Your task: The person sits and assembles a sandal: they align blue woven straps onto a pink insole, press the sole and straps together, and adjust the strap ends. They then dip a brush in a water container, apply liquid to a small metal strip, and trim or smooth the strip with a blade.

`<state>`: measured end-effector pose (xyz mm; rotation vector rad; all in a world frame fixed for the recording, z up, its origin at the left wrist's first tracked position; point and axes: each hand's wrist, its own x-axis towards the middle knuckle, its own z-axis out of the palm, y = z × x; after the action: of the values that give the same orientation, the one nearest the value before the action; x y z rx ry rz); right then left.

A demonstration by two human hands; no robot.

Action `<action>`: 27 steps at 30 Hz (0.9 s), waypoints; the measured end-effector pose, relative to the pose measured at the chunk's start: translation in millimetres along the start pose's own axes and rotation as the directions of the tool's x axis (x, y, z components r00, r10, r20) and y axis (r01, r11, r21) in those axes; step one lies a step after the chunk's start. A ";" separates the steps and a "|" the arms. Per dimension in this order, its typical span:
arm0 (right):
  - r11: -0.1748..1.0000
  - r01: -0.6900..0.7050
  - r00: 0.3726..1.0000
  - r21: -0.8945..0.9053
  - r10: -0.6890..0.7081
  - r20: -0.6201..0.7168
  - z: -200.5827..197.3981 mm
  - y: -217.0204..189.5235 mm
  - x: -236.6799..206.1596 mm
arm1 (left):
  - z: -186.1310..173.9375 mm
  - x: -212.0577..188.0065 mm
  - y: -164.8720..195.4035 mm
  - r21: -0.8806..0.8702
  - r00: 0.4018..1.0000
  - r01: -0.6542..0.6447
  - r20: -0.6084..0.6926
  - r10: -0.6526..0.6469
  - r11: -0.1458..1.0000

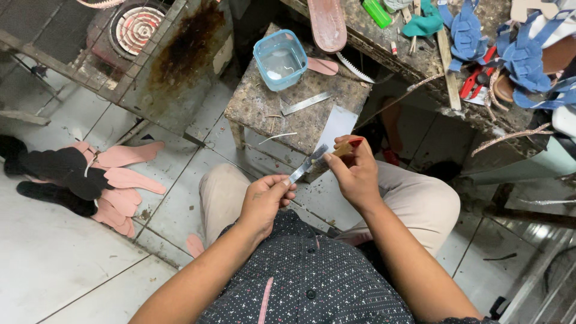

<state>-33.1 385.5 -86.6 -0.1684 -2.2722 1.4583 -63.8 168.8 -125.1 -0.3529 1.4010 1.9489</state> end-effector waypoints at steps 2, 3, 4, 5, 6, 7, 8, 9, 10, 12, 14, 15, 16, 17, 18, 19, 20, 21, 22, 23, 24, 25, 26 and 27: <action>0.985 -0.140 0.990 0.098 0.143 -0.017 -0.9 1.1 4.6 | 1.3 1.1 0.4 0.005 1.000 -0.008 -0.019 0.008 1.000; 0.949 -0.257 0.963 0.183 0.268 -0.038 -0.3 3.0 7.9 | 2.2 1.3 0.3 0.007 1.000 -0.007 -0.029 0.007 1.000; 0.892 -0.363 0.920 0.269 0.388 -0.047 0.7 5.0 10.6 | 3.1 1.5 0.1 0.033 1.000 -0.009 -0.026 0.009 0.999; 0.922 -0.319 0.941 0.218 0.335 -0.042 1.1 6.6 11.4 | 3.9 1.7 -0.1 0.058 1.000 -0.011 -0.023 0.013 0.998; 0.948 -0.271 0.959 0.169 0.281 -0.035 1.9 8.1 11.6 | 4.4 2.1 -0.4 0.084 1.000 -0.014 -0.020 0.016 0.996; 0.967 -0.223 0.974 0.119 0.228 -0.022 2.9 9.0 10.7 | 4.6 2.2 -0.8 0.092 1.000 -0.005 -0.019 0.007 0.996; 0.967 -0.207 0.978 0.148 0.208 0.009 3.9 9.0 8.1 | 4.2 2.2 -1.4 0.099 1.000 0.004 -0.018 -0.003 0.995; 0.966 -0.189 0.982 0.178 0.185 0.037 5.4 8.2 5.0 | 3.8 2.5 -1.8 0.108 1.000 0.011 -0.017 -0.009 0.994; 0.963 -0.174 0.984 0.207 0.164 0.065 7.6 6.7 1.3 | 3.0 3.3 -2.2 0.089 1.000 -0.005 -0.013 0.007 0.996; 0.970 -0.157 0.987 0.184 0.146 0.072 10.2 1.2 -7.8 | 2.1 3.5 -4.0 0.048 1.000 -0.026 -0.008 0.026 0.998; 0.965 -0.146 0.988 0.219 0.130 0.087 13.1 -5.5 -14.0 | 2.0 3.6 -5.3 0.011 1.000 -0.007 0.008 0.007 1.000; 0.952 -0.152 0.986 0.264 0.128 0.104 14.2 -9.7 -18.1 | 2.4 3.2 -6.0 -0.008 1.000 0.004 0.014 -0.004 1.000; 0.937 -0.159 0.984 0.310 0.127 0.122 14.7 -14.1 -22.0 | 3.3 2.2 -6.5 -0.029 1.000 0.002 0.014 -0.001 1.000; 0.934 -0.172 0.981 0.312 0.133 0.140 15.0 -18.0 -25.1 | 4.3 1.4 -6.8 -0.050 1.000 -0.003 0.014 0.003 0.999; 0.931 -0.183 0.978 0.315 0.138 0.159 14.8 -21.7 -27.0 | 5.9 0.9 -6.2 -0.069 1.000 -0.009 0.015 0.010 0.998; 0.928 -0.194 0.974 0.319 0.142 0.177 14.5 -24.7 -27.7 | 7.2 0.2 -5.7 -0.059 0.999 -0.030 0.011 0.031 0.998; 0.953 -0.100 0.988 0.286 0.062 0.138 14.1 -27.2 -27.7 | 8.7 -1.0 -5.5 -0.049 0.999 -0.051 0.008 0.051 0.997; 0.968 -0.003 0.995 0.250 -0.023 0.102 13.7 -29.4 -27.0 | 10.0 -1.9 -4.8 -0.039 0.997 -0.074 0.005 0.074 0.997; 0.973 0.096 0.991 0.210 -0.113 0.069 14.3 -31.1 -25.6 | 10.5 -1.5 -3.7 -0.041 0.997 -0.073 -0.002 0.073 0.996; 0.981 0.138 0.986 0.134 -0.149 0.079 14.9 -33.0 -24.4 | 10.8 -1.6 -2.7 -0.044 0.998 -0.069 -0.011 0.068 0.997; 0.983 0.177 0.979 0.058 -0.181 0.092 15.7 -35.0 -23.8 | 10.4 -2.3 -2.5 -0.048 0.998 -0.061 -0.021 0.060 0.997; 0.976 0.217 0.971 -0.018 -0.214 0.106 16.7 -36.9 -23.4 | 9.4 -3.2 -2.6 -0.082 0.999 -0.050 -0.013 0.049 0.995; 0.976 0.217 0.971 -0.023 -0.214 0.110 17.5 -39.2 -23.7 | 8.3 -3.0 -2.3 -0.115 0.999 -0.039 -0.003 0.039 0.993; 0.976 0.217 0.970 -0.030 -0.213 0.115 17.9 -41.8 -25.1 | 7.1 -2.6 -2.5 -0.148 1.000 -0.028 0.009 0.030 0.989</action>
<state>-12.7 344.0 -63.1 0.1470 -2.3264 1.3378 -59.0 174.8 -122.7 -0.3917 1.2646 2.0810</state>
